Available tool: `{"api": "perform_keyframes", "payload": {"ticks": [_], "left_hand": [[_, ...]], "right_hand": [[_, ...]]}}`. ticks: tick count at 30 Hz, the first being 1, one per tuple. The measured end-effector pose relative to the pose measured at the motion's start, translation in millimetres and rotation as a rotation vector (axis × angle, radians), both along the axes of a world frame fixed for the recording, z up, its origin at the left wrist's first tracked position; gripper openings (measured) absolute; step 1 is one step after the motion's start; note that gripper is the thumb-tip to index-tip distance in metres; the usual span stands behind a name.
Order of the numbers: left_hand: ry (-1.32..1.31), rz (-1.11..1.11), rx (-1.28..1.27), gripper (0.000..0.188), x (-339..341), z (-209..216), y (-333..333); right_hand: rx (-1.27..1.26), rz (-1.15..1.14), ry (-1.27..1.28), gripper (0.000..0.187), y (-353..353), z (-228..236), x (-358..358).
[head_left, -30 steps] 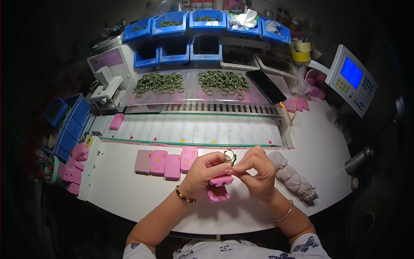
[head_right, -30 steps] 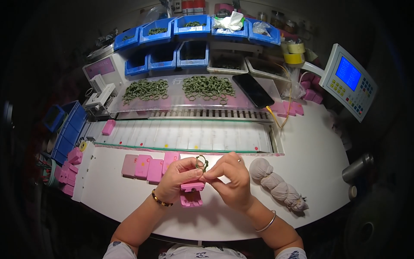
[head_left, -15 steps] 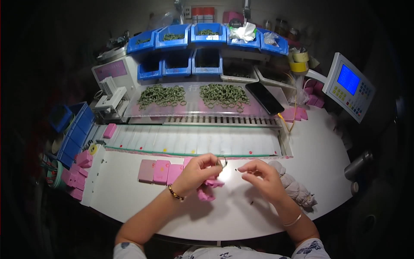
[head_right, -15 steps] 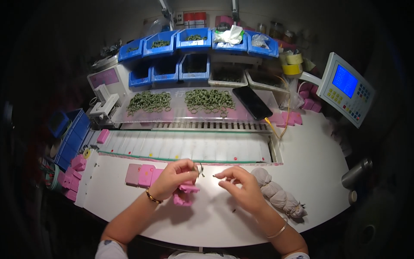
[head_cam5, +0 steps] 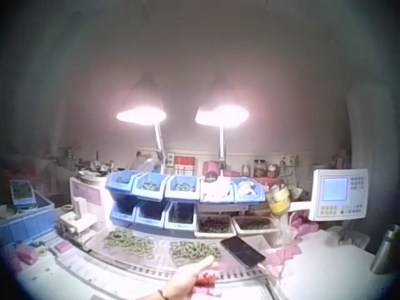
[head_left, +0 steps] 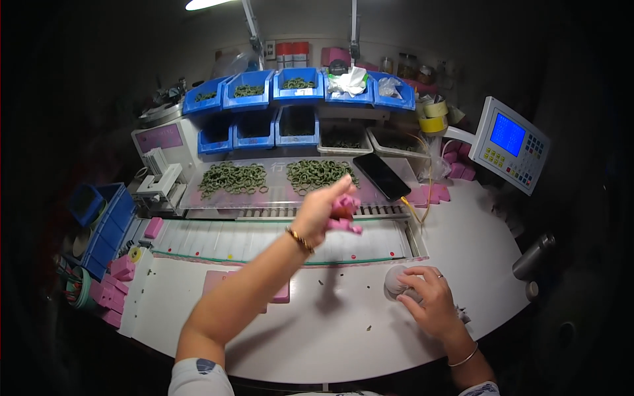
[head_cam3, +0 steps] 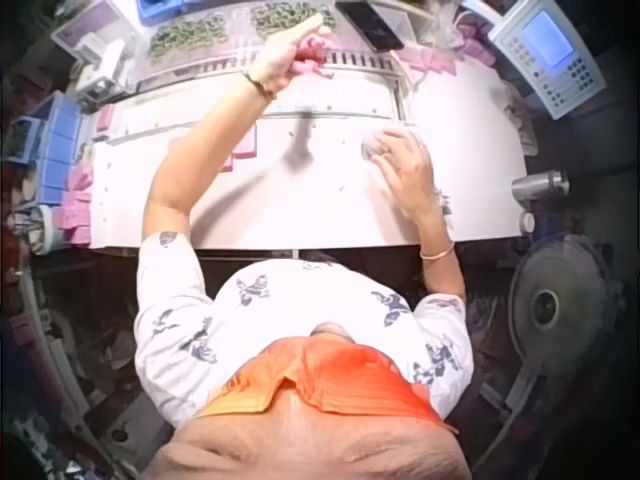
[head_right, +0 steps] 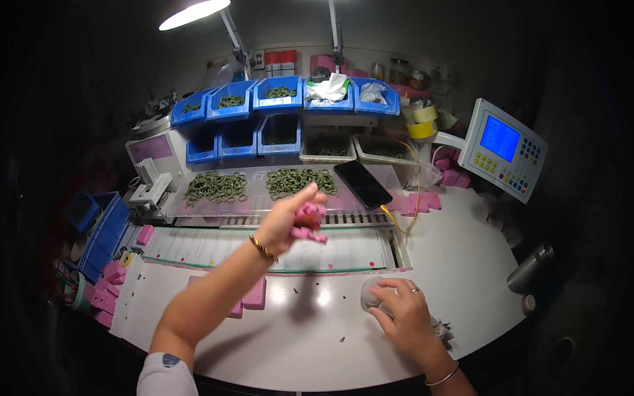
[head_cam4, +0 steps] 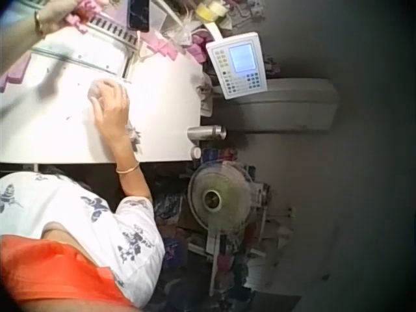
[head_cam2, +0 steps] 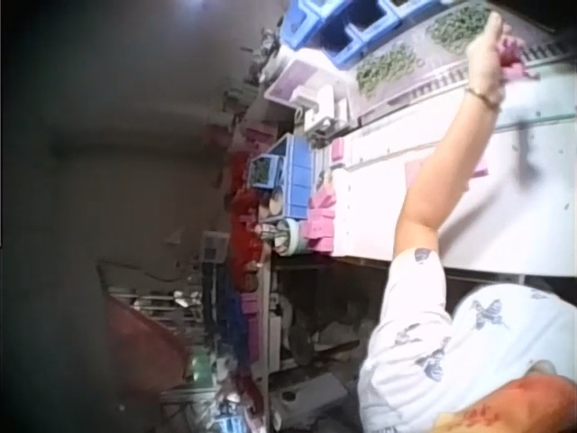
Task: The person assembles components by hand using pink silicone molds, placing green plant-like wax or plastic pieces into the center of the molds, and then applying a white substance with a small cloth to secure or clean the items.
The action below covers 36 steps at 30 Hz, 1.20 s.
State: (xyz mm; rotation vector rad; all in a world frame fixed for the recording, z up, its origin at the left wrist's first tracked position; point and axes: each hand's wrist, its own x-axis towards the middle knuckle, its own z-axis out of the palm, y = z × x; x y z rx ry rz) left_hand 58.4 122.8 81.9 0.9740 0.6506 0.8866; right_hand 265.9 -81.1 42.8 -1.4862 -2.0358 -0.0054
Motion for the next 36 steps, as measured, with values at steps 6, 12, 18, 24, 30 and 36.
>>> {"api": "perform_keyframes", "payload": {"ticks": [6,12,18,24,30,36], "left_hand": [[-0.087,-0.073,-0.175,0.043,-15.1,-49.1,-62.6],[-0.01,-0.063,-0.211,0.049,-45.4,-62.3,-105.1],[-0.025,0.05,-0.24,0.055,-59.9,-75.2,-129.0],[0.158,0.113,0.303,0.047,-49.8,-79.0,-151.5],[0.034,0.115,0.037,0.041,-67.3,-65.5,-149.2],[0.07,0.141,0.503,0.039,-62.4,-75.9,-159.1]], "right_hand": [[-0.235,0.037,-0.059,0.067,-4.3,-13.4,24.1],[-0.167,0.132,-0.267,0.062,18.0,-6.6,18.8],[0.534,0.042,-0.009,0.052,26.5,52.5,-24.7],[0.152,0.529,-0.35,0.049,-7.3,24.6,-73.2],[0.259,0.444,-0.252,0.048,-0.3,60.5,-61.5],[0.059,0.588,-0.445,0.05,-17.2,38.4,-78.2]]}}
